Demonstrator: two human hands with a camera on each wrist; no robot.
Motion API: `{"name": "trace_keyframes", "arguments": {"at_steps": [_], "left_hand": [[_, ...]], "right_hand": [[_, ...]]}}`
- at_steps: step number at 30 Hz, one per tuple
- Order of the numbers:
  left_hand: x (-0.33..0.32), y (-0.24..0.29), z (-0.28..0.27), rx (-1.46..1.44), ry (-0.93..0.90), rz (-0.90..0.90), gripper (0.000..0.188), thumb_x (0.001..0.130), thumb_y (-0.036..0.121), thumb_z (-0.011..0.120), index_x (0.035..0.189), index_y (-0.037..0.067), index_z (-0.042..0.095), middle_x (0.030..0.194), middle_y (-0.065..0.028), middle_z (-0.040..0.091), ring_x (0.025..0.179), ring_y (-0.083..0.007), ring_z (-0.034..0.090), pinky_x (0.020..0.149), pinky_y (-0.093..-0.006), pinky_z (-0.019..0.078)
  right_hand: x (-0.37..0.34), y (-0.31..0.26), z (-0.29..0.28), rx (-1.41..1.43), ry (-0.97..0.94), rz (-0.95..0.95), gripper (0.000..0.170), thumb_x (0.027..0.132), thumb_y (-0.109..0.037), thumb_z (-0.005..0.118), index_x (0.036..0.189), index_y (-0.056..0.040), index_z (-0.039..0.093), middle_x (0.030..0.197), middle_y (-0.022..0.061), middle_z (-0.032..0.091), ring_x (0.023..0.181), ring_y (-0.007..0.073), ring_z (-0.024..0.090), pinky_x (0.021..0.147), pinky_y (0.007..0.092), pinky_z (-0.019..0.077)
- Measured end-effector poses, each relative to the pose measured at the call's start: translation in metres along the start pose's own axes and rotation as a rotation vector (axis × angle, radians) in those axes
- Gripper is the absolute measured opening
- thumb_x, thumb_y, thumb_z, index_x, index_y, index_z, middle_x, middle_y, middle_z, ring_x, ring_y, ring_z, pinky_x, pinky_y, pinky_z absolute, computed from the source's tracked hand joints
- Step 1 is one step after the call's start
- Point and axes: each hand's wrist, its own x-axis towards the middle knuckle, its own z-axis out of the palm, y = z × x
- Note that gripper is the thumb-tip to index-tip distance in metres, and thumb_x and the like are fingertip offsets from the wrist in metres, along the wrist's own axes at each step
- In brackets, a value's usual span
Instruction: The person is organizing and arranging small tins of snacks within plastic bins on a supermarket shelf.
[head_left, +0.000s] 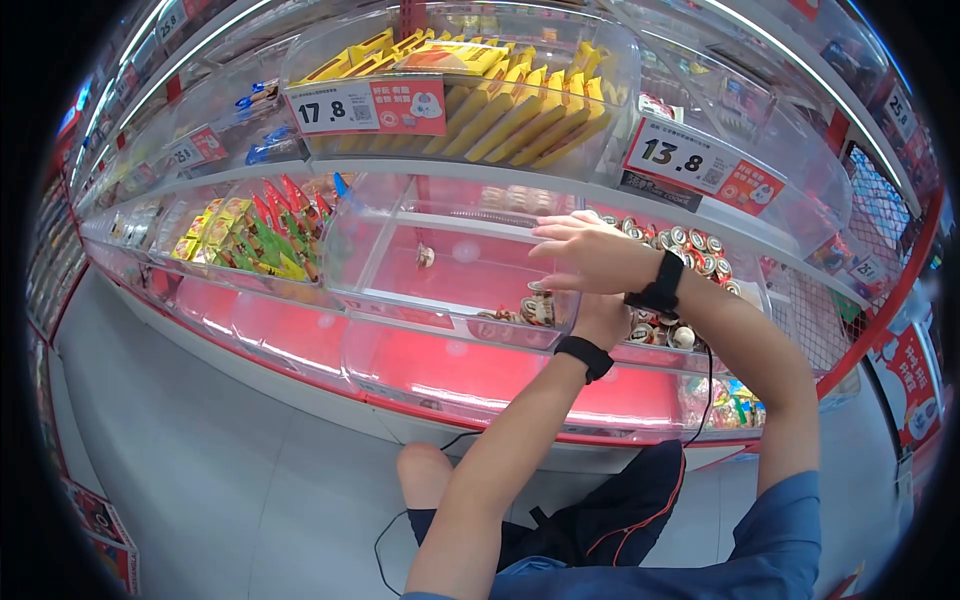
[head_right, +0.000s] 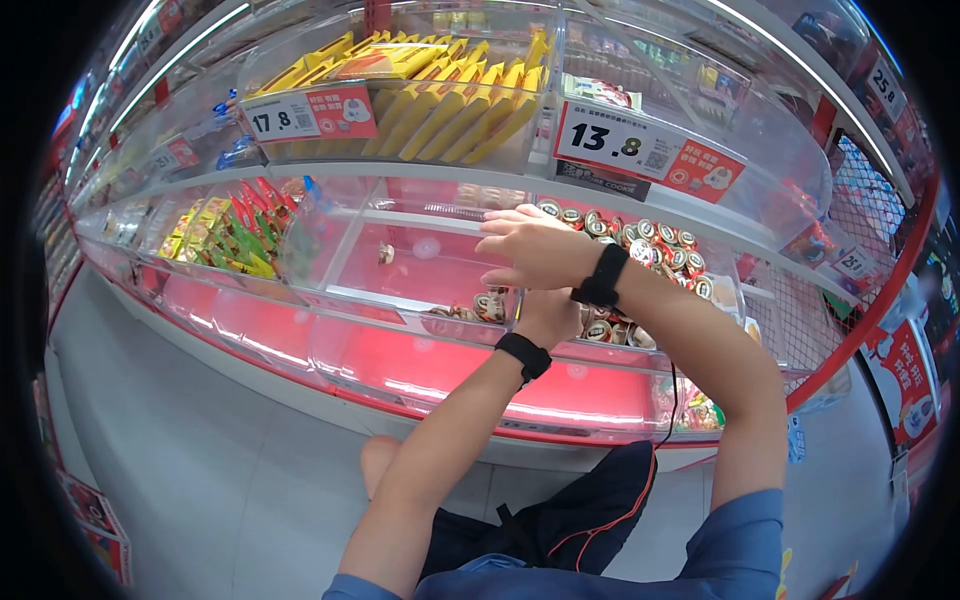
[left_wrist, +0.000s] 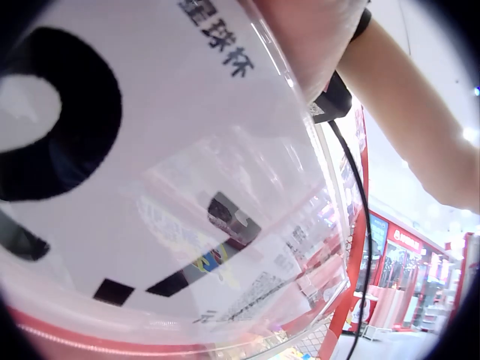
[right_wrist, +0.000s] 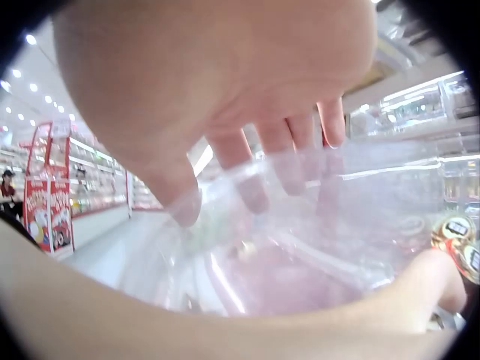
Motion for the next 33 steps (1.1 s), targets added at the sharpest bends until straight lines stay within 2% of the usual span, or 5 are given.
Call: {"name": "trace_keyframes", "arguments": {"at_steps": [6, 10, 15, 23, 33], "left_hand": [[0.005, 0.026, -0.036, 0.111, -0.276, -0.178, 0.031, 0.072, 0.008, 0.062, 0.103, 0.004, 0.062, 0.121, -0.0213, 0.05, 0.1, -0.0417, 0.054, 0.081, -0.049, 0.0499], [0.009, 0.032, -0.034, 0.133, -0.436, -0.334, 0.05, 0.08, 0.023, 0.064, 0.127, 0.008, 0.052, 0.144, -0.0256, 0.027, 0.117, -0.0431, 0.046, 0.094, -0.046, 0.0448], [0.013, 0.023, -0.017, 0.147, -0.469, -0.358, 0.076, 0.063, 0.024, 0.078, 0.132, 0.026, 0.047, 0.143, -0.0163, 0.027, 0.123, -0.0467, 0.04, 0.09, -0.0505, 0.0493], [0.014, 0.024, -0.026, 0.134, -0.424, -0.373, 0.051, 0.069, 0.017, 0.074, 0.117, 0.014, 0.057, 0.131, -0.0213, 0.037, 0.109, -0.0449, 0.053, 0.088, -0.0467, 0.0498], [0.017, 0.017, -0.028, -0.016, -0.424, -0.372, 0.05, 0.071, 0.013, 0.073, 0.119, 0.011, 0.055, 0.126, -0.0209, 0.041, 0.104, -0.046, 0.055, 0.089, -0.0472, 0.0489]], "right_hand": [[-0.067, -0.006, -0.078, -0.054, -0.286, 0.267, 0.057, 0.08, -0.029, 0.068, 0.132, -0.0157, 0.048, 0.139, 0.0149, 0.043, 0.128, 0.0341, 0.043, 0.104, 0.0448, 0.0365], [-0.124, -0.008, -0.085, 0.073, -0.475, 0.533, 0.072, 0.075, -0.031, 0.073, 0.139, -0.0216, 0.041, 0.146, 0.0181, 0.033, 0.13, 0.0396, 0.038, 0.104, 0.0466, 0.0373], [-0.166, -0.003, -0.043, 0.151, -0.498, 0.475, 0.088, 0.071, -0.033, 0.073, 0.146, -0.0249, 0.028, 0.152, 0.0273, 0.01, 0.129, 0.0467, 0.037, 0.101, 0.0487, 0.0406], [-0.141, 0.0, -0.024, 0.202, -0.584, 0.627, 0.101, 0.058, -0.038, 0.082, 0.145, -0.0281, 0.03, 0.15, 0.0249, 0.013, 0.13, 0.0492, 0.032, 0.099, 0.0502, 0.043], [-0.142, 0.0, -0.03, 0.162, -0.5, 0.627, 0.08, 0.053, -0.025, 0.083, 0.125, -0.0209, 0.047, 0.136, 0.0138, 0.032, 0.114, 0.0397, 0.049, 0.089, 0.0456, 0.0488]]}}
